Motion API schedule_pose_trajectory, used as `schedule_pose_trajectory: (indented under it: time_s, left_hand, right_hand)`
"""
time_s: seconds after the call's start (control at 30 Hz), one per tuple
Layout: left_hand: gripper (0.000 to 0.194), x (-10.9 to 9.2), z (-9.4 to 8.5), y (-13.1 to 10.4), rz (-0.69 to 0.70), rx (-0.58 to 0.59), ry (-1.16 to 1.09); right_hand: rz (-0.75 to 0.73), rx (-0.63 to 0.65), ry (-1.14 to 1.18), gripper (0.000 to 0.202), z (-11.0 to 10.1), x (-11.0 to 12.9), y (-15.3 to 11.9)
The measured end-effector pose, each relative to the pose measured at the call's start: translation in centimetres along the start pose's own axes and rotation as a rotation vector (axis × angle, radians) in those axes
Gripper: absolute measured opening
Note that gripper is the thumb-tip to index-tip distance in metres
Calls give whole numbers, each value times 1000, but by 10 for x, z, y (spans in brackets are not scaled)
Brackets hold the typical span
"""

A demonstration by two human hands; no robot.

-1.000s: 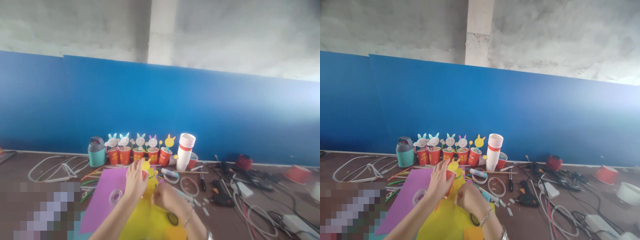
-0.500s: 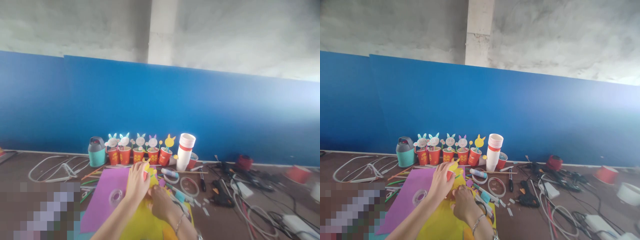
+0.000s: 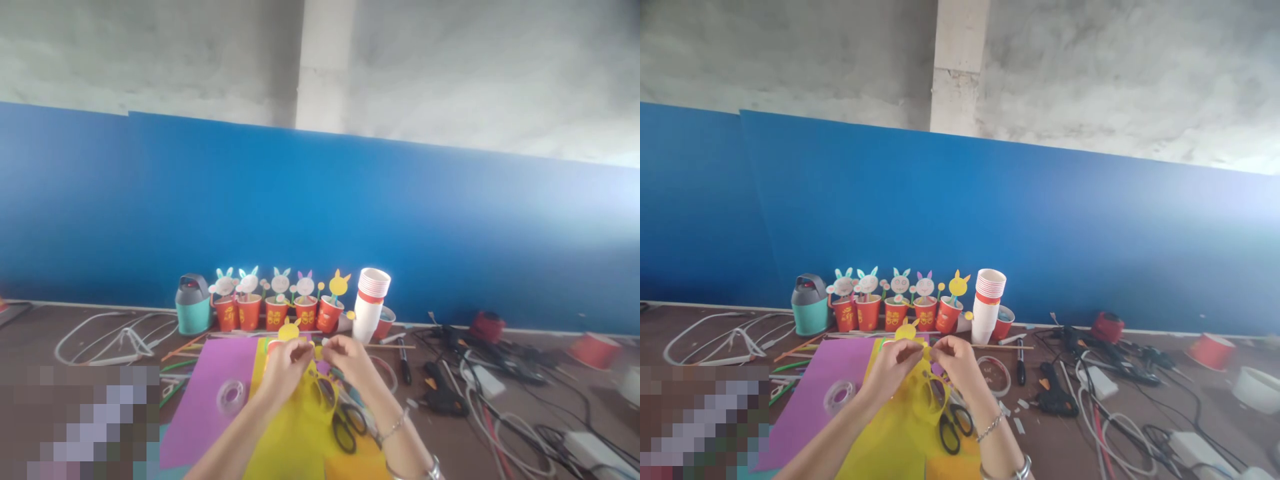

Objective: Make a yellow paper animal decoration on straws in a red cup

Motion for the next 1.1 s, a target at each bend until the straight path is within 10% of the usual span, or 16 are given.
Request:
schedule_pose_trajectory:
  time_s: [0.57, 0.8, 1.1]
  left_hand:
    - [12, -2, 6, -2, -115, 5, -145]
    - [20, 4, 4, 0, -8, -87, -189]
    - [15, 2, 2, -1, 34, -121, -112]
  right_hand:
    - [-64, 81, 21, 12, 1, -1, -5]
    - [111, -76, -604, 27, -29, -25, 2]
    - [232, 21, -833, 27, -34, -33, -3]
Point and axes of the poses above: each hand's wrist, its own y-axis towards the middle knuckle, its own z-axis out of the palm, x = y × z, the point moved 1 cm from there along y, towards the middle knuckle, and after that the axes turned 6 degrees about -y, right-handed, at the moved point
